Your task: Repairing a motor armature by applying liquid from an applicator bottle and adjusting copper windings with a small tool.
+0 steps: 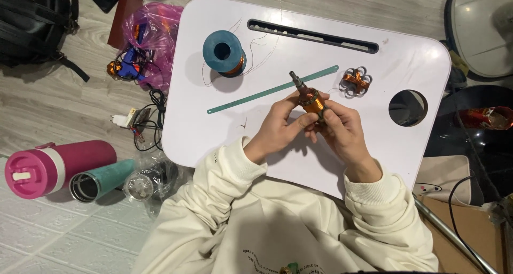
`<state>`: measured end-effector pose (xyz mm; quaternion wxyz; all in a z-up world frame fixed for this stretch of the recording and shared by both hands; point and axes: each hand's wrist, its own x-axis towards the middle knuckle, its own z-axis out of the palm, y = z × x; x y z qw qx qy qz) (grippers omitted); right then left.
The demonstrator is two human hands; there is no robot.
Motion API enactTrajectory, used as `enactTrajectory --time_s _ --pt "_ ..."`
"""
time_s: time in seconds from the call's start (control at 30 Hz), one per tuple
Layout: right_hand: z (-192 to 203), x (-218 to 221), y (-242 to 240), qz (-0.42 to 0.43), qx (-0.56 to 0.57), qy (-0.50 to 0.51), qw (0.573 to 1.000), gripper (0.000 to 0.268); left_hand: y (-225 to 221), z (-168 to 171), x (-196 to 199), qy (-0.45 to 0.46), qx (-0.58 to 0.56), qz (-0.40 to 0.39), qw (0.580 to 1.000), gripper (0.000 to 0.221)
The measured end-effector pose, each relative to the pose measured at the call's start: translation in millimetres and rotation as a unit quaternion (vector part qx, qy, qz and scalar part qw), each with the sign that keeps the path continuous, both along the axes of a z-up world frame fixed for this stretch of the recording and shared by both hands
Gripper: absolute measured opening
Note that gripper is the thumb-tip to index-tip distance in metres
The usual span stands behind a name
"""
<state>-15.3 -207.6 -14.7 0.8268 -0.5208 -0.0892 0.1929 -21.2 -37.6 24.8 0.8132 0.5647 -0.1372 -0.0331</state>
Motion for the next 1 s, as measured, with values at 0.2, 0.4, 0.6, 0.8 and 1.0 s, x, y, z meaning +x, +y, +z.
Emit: enactTrajectory --time_s 0.2,0.4,0.6,0.8,1.0 --pt "11 3 1 0.002 -0.132 -0.106 0.986 0.036 0 -18 0 -0.042 0.022 0.018 0.999 0.031" --pt "17 9 -10 -0.050 -0.282 -0.185 0.940 0.015 21 -5 5 -0.048 0.058 -0.009 0.997 0.031" --pt "19 15 -17 -0.088 -0.389 -0.316 0.861 0.008 33 12 7 -0.025 0.067 -0.029 0.997 0.032" --pt "13 12 -26 -0.084 -0.416 -0.321 0.847 0.008 36 -39 3 -0.007 0.066 -0.042 0.997 0.032" --pt "38 14 -25 -0.150 -0.515 -0.472 0.700 0.025 35 -19 -2 0.012 0.156 -0.021 0.988 0.033"
